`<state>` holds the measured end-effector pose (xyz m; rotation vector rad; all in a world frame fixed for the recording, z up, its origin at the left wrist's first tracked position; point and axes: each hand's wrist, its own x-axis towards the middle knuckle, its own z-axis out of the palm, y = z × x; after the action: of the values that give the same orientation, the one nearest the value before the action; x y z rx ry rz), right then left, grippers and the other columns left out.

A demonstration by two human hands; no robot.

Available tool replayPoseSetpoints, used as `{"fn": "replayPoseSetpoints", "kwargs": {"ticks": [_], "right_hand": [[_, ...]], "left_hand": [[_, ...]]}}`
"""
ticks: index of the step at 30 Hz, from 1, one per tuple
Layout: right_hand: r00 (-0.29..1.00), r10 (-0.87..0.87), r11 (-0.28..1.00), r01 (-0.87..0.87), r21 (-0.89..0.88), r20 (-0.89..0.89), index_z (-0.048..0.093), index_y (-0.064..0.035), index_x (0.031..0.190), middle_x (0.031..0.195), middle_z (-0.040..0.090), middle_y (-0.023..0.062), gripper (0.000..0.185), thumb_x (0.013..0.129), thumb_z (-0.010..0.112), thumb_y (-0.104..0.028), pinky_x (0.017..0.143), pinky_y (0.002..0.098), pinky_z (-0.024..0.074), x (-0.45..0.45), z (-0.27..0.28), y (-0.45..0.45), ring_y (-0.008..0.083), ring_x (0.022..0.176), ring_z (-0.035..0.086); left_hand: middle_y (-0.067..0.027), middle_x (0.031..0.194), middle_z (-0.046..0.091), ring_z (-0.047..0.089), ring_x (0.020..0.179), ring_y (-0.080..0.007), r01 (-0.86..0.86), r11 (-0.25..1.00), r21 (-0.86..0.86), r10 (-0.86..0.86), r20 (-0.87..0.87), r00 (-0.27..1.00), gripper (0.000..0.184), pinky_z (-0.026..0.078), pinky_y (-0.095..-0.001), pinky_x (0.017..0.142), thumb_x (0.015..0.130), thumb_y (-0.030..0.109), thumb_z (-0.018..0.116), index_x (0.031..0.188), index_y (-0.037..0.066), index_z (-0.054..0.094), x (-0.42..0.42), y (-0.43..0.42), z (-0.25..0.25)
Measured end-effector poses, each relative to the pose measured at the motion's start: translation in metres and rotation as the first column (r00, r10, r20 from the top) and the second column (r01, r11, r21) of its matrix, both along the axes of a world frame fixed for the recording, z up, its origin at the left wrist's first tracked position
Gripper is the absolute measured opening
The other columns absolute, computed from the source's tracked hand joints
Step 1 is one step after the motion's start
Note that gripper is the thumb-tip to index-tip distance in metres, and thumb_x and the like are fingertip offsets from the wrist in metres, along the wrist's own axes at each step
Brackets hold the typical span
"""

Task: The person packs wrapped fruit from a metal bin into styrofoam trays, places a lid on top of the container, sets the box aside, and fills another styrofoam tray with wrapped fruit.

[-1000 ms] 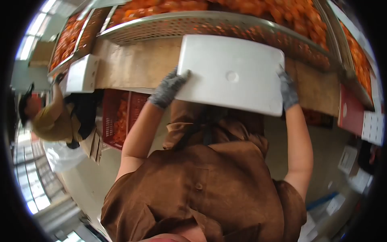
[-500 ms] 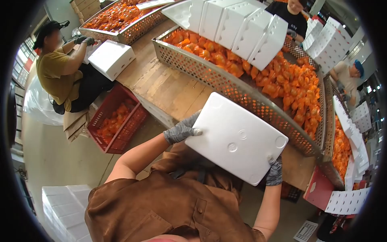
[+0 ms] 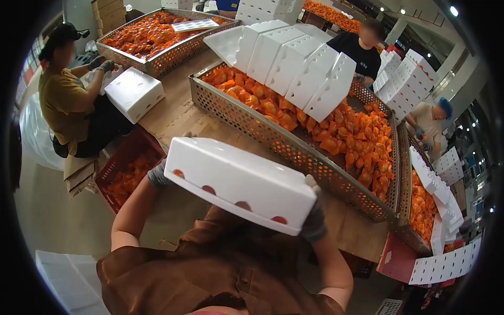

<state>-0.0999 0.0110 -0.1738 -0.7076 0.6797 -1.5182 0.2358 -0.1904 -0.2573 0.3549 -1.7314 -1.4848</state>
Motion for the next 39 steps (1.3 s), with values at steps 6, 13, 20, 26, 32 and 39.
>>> {"fn": "replayPoseSetpoints", "kwargs": {"ticks": [6, 13, 20, 26, 32, 39], "right_hand": [[0.201, -0.423, 0.904, 0.037, -0.425, -0.883, 0.016, -0.0075, 0.140, 0.127, 0.042, 0.0214, 0.054, 0.094, 0.041, -0.022, 0.099, 0.0470, 0.0382, -0.023, -0.182, -0.056, 0.0363, 0.114, 0.048], [-0.051, -0.890, 0.453, -0.216, -0.865, -0.453, 0.038, -0.0136, 0.113, 0.118, 0.044, 0.0207, 0.044, 0.078, 0.065, -0.018, 0.092, 0.0543, 0.0407, 0.042, -0.149, -0.092, 0.0415, 0.108, 0.047], [0.004, -0.659, 0.662, -0.471, -0.583, -0.752, 0.055, -0.0178, 0.115, 0.122, 0.047, 0.0154, 0.044, 0.072, 0.059, -0.010, 0.100, 0.0475, 0.0382, 0.058, -0.119, -0.121, 0.0380, 0.114, 0.046], [-0.167, -0.738, 0.670, -0.300, -0.679, -0.654, 0.049, -0.0083, 0.122, 0.128, 0.043, 0.0180, 0.055, 0.071, 0.068, -0.020, 0.106, 0.0477, 0.0292, 0.008, -0.020, -0.150, 0.0407, 0.122, 0.037], [-0.408, -0.577, 0.532, 0.469, -0.705, -0.708, 0.035, -0.0137, 0.136, 0.140, 0.020, 0.0256, 0.080, 0.067, 0.075, -0.017, 0.109, 0.0435, 0.0225, -0.132, 0.038, -0.202, 0.0392, 0.131, 0.022], [-0.826, -0.221, 0.704, 0.233, -0.671, -0.518, 0.041, -0.0171, 0.133, 0.143, 0.029, 0.0177, 0.071, 0.069, 0.070, -0.024, 0.110, 0.0444, 0.0206, -0.190, 0.056, -0.242, 0.0408, 0.134, 0.019]], "left_hand": [[-0.0087, 0.111, 0.057, 0.054, 0.103, -0.0222, -0.075, 0.718, 0.692, 0.369, -0.288, 0.884, 0.048, 0.042, -0.0398, 0.094, 0.088, 0.044, 0.052, 0.120, 0.008, 0.051, 0.014, -0.047, -0.051], [-0.0100, 0.138, 0.040, 0.039, 0.125, -0.0271, 0.199, 0.518, 0.832, 0.646, -0.533, 0.546, 0.062, 0.041, -0.0456, 0.096, 0.091, 0.054, 0.039, 0.138, 0.015, 0.034, -0.013, 0.045, -0.042], [-0.0126, 0.126, 0.043, 0.045, 0.114, -0.0292, -0.398, 0.362, 0.843, 0.732, 0.007, 0.681, 0.083, 0.044, -0.0463, 0.089, 0.078, 0.026, 0.069, 0.139, 0.015, 0.013, -0.032, 0.048, -0.005], [-0.0134, 0.122, 0.044, 0.050, 0.105, -0.0269, -0.487, 0.249, 0.837, 0.899, -0.013, 0.438, 0.080, 0.044, -0.0436, 0.091, 0.072, 0.002, 0.067, 0.136, 0.013, 0.019, -0.037, 0.000, -0.028], [-0.0148, 0.130, 0.040, 0.049, 0.110, -0.0276, -0.552, 0.203, 0.809, 0.936, 0.005, 0.351, 0.096, 0.042, -0.0446, 0.094, 0.072, 0.005, 0.068, 0.142, 0.013, 0.004, -0.028, -0.035, -0.034], [-0.0137, 0.134, 0.036, 0.045, 0.114, -0.0276, -0.569, 0.212, 0.795, 0.943, -0.013, 0.333, 0.098, 0.038, -0.0452, 0.098, 0.072, 0.008, 0.070, 0.144, 0.012, 0.003, -0.030, -0.046, -0.035]]}}
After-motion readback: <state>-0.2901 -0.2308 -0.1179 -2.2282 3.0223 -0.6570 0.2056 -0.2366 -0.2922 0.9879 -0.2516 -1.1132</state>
